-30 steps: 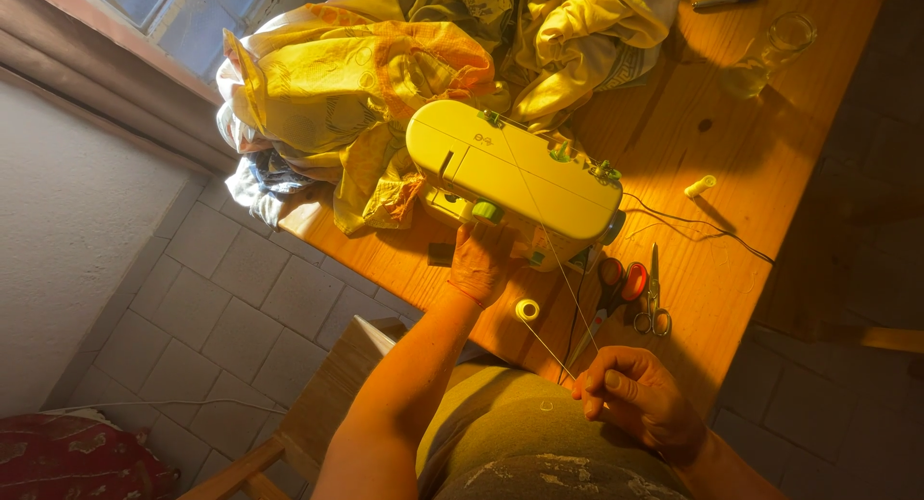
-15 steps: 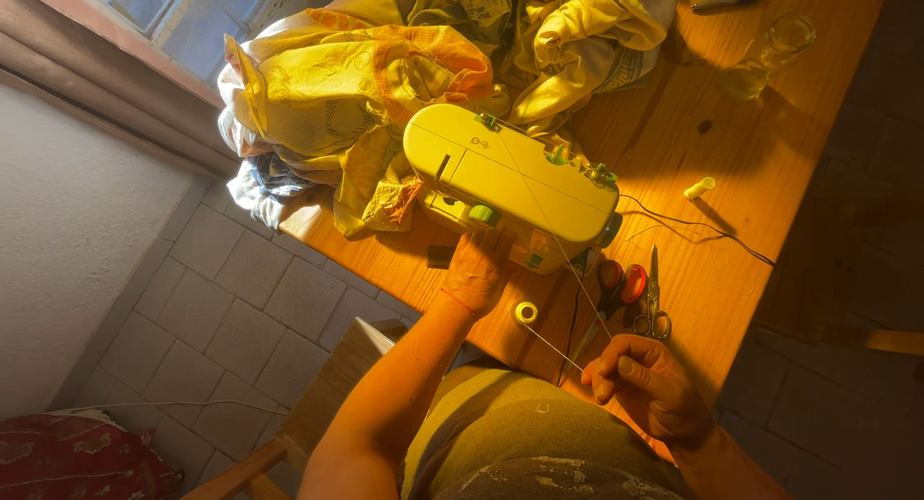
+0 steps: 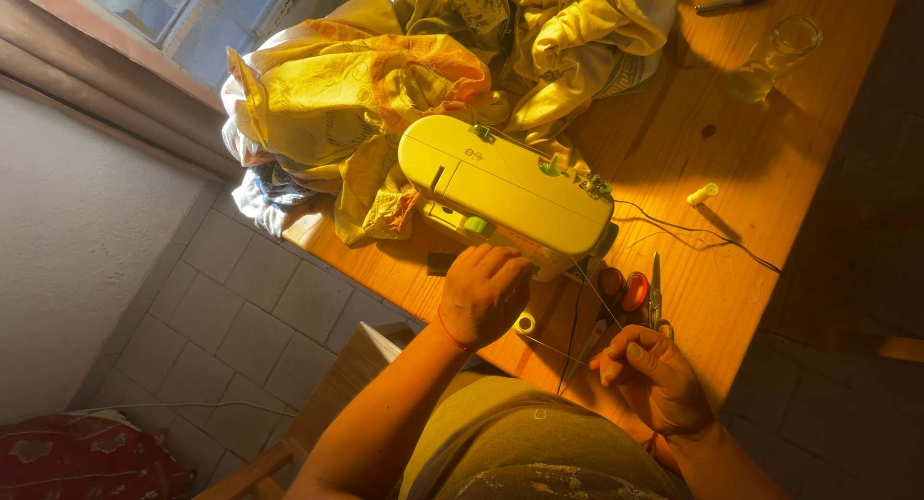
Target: The person threads a needle by hand, pulling thread from a spool and guiding it through the eye. They then route the thread through the tension discs and guides on a portable sewing machine, preparing it for sewing.
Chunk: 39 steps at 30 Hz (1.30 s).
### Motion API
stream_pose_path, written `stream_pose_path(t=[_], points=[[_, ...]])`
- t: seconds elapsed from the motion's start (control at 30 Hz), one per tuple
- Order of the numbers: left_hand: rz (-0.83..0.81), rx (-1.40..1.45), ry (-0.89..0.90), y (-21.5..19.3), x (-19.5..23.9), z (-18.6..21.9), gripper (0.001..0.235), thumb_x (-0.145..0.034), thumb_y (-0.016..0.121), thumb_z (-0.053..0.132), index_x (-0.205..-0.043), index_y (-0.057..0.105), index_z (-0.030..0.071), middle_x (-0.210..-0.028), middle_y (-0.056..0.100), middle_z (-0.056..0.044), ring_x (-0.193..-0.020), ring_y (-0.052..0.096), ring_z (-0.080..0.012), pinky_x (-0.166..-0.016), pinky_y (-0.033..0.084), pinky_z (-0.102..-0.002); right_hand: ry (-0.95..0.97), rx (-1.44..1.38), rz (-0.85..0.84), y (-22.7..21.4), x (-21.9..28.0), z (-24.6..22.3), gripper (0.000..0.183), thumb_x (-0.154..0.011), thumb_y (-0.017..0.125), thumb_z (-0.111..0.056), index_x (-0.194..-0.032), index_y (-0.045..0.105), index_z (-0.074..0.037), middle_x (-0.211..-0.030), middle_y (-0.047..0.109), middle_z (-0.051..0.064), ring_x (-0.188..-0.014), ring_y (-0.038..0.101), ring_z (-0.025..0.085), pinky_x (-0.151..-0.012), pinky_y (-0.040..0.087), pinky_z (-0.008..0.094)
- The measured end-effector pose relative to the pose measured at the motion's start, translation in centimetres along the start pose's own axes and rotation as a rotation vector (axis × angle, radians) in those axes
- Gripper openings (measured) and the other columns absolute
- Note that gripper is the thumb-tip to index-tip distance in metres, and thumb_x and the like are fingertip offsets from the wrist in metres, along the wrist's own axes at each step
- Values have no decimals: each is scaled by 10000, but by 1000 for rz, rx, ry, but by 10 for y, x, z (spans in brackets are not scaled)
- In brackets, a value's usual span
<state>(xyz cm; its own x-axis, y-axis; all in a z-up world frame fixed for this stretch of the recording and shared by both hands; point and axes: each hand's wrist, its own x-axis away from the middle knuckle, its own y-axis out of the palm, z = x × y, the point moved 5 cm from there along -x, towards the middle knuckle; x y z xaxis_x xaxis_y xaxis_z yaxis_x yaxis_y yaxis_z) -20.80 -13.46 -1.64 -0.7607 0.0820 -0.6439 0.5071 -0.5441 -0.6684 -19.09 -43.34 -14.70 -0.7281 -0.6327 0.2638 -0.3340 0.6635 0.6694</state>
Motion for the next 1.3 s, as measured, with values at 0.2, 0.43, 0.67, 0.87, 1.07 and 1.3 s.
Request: stream_pose_path(t=[0.2,0.43,0.67,0.87,1.07,1.3], points=[[-4,-132,141,-6,-26,15,240,-1182,720,99,-1393,820,152,-1239,818,-43,-1039,735,-305,-853,530,-434,-8,-10,-25,-22,-1,8,241,-1168,715,-199,-1143,797,26,-823,814,199,-778,765,307,-813,594,398],[-72,-211,121,7,-25,16,346,-1204,676,135,-1524,788,203,-1486,822,14,-1344,778,-270,-1130,538,-430,-11,-29,-5,-37,-2,13,236,-1166,729,-204,-1153,784,25,-830,828,189,-774,828,315,-1075,601,485],[-123,-214,111,11,-26,15,396,-1194,625,160,-1562,763,204,-1527,786,-2,-1390,763,-274,-1168,527,-441,14,-30,2,-37,-3,13,255,-1159,733,-212,-1132,785,36,-830,814,186,-769,797,275,-777,618,384],[-106,-198,109,15,-21,12,389,-1204,655,140,-1572,766,200,-1541,788,-16,-1395,771,-285,-1183,535,-456,12,-28,7,-36,-2,12,248,-1158,726,-207,-1138,796,31,-809,803,187,-768,774,276,-764,592,396],[-83,-203,107,13,-19,11,405,-1193,628,119,-1560,780,198,-1563,786,-26,-1430,771,-298,-1234,537,-470,17,-18,24,-42,0,13,241,-1156,734,-211,-1128,799,20,-805,812,174,-762,777,264,-753,572,410],[-38,-158,88,12,-16,8,405,-1195,637,77,-1563,782,162,-1571,798,-50,-1449,779,-313,-1257,552,-486,1,-8,14,-38,1,7,261,-1158,731,-220,-1140,811,28,-836,830,180,-779,778,254,-766,566,419]])
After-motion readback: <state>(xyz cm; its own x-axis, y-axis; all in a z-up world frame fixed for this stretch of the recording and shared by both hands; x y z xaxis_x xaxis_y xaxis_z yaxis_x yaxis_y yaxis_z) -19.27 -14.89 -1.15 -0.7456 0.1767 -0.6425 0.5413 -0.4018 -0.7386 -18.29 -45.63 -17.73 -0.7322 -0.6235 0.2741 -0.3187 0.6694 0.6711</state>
